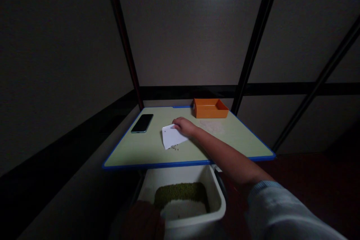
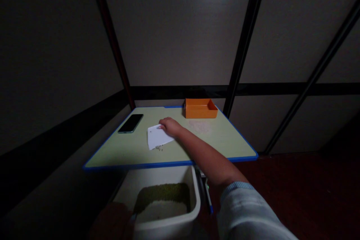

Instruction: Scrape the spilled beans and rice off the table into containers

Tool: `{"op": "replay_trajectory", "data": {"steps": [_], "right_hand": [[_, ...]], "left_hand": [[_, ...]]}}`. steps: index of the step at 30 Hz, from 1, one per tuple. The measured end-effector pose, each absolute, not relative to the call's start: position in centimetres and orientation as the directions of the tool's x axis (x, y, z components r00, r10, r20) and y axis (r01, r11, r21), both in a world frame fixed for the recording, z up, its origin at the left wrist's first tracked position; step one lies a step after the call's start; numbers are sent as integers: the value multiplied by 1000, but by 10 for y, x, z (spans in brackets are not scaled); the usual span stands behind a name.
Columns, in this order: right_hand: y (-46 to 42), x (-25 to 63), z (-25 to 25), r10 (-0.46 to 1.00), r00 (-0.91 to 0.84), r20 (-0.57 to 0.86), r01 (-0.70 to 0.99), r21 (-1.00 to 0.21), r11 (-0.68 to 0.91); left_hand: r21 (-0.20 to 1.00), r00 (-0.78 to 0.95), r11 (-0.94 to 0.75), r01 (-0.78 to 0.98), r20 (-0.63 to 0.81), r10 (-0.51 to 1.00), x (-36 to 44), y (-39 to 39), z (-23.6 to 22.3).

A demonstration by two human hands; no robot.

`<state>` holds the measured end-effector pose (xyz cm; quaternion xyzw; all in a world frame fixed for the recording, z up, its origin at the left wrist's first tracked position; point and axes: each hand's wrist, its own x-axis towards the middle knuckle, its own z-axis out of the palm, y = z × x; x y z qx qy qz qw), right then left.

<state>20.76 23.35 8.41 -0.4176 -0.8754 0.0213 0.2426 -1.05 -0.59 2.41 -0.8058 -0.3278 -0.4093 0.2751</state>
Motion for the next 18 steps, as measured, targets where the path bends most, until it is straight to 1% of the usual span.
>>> {"op": "replay_trajectory", "data": {"steps": [3, 8, 11, 14, 18], "right_hand": [[230, 217, 83, 742, -541, 396, 713, -252, 654], [218, 232, 85, 748, -528, 403, 705, -283, 650], [212, 238, 85, 760, -502, 413, 711, -304, 634], [208, 243, 84, 789, -439, 429, 722, -354, 595], [208, 246, 82, 842, -349, 411, 717, -461, 522]], "left_hand": [[-153, 424, -622, 767, 850, 313, -9, -7, 26], [-135, 428, -626, 768, 836, 345, -6, -8, 30], [-144, 427, -622, 769, 840, 333, -6, -8, 30], [-166, 443, -618, 768, 834, 328, -8, -6, 28], [-179, 469, -612, 771, 809, 354, -11, -5, 22]]}}
